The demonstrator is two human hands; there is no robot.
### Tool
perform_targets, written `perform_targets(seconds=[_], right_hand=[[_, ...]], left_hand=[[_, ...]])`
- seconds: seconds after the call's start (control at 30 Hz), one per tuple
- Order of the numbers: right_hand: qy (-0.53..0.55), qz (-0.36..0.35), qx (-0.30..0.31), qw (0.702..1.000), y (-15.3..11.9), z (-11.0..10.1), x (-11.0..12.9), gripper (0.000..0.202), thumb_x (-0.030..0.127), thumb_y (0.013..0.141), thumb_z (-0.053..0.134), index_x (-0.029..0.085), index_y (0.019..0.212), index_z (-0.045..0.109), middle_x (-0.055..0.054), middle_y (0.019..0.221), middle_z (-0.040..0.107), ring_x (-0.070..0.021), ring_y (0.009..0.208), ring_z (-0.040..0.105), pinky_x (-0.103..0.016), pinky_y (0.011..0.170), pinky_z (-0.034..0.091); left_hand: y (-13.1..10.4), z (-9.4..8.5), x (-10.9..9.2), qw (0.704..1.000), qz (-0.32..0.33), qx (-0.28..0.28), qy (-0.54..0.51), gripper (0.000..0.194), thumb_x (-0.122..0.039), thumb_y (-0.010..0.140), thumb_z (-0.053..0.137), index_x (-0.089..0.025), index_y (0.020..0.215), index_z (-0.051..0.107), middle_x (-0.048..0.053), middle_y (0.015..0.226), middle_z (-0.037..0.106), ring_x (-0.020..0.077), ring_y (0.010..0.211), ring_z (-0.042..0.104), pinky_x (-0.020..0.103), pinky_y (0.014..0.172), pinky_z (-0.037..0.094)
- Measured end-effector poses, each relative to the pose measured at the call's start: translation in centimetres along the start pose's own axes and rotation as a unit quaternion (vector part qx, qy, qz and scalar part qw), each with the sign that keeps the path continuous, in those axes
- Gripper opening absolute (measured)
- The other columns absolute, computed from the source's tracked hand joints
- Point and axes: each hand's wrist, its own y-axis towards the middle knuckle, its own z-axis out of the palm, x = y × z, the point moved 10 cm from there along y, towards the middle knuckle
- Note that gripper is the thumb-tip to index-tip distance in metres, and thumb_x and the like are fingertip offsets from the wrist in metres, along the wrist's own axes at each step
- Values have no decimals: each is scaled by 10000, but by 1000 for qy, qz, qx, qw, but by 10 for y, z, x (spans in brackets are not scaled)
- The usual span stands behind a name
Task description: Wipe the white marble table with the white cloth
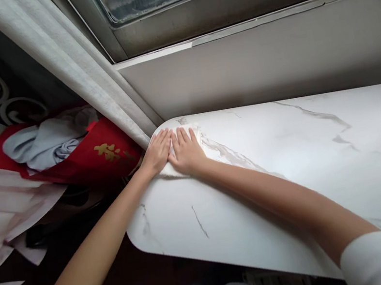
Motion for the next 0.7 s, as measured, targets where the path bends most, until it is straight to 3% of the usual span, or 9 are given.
perform_targets(seconds=[0.2,0.27,0.33,0.4,0.47,0.6,0.7], right_hand=[[73,-114,38,990,-130,-29,74,662,377,918,325,-66,1409,300,-250,1491,246,-365,1407,81,-575,1128,26],[101,-135,58,984,-152,-35,83,663,378,912,353,-56,1411,305,-248,1497,229,-353,1411,65,-566,1134,44],[119,-126,76,982,-156,-37,79,678,373,899,385,-55,1417,291,-249,1502,207,-341,1413,64,-547,1141,53],[125,-97,88,984,-144,-34,64,676,359,896,380,-55,1421,280,-244,1503,211,-329,1414,80,-528,1144,57],[119,-59,87,987,-120,-29,39,642,333,912,322,-43,1430,268,-221,1508,223,-303,1416,105,-503,1148,57],[71,13,43,996,-55,-25,-32,613,284,921,223,-29,1447,227,-179,1521,224,-259,1416,144,-465,1151,41],[28,54,28,998,-10,-25,-92,613,276,916,218,-31,1446,226,-172,1523,226,-248,1414,157,-461,1148,42]], left_hand=[[-147,-22,-74,999,25,-30,-11,516,-281,979,142,-228,1492,151,38,1530,257,182,1413,177,447,1163,166],[-171,-25,-90,999,20,-35,0,526,-271,980,164,-262,1500,82,27,1539,231,189,1416,164,454,1161,168],[-174,-23,-96,999,11,-31,10,528,-275,981,165,-261,1501,73,31,1538,234,196,1415,168,461,1158,171],[-156,-17,-94,1000,7,-23,13,519,-292,982,139,-226,1496,132,50,1526,267,200,1412,183,463,1154,168],[-121,-9,-86,1000,5,-19,8,520,-311,980,120,-191,1477,214,63,1511,301,193,1407,201,447,1155,163],[-17,11,-70,1000,-3,-8,-4,507,-320,978,140,-182,1436,309,50,1497,332,172,1396,230,406,1155,148],[65,26,-72,1000,2,8,-6,503,-305,981,159,-133,1410,356,74,1488,346,181,1390,245,387,1150,137]])
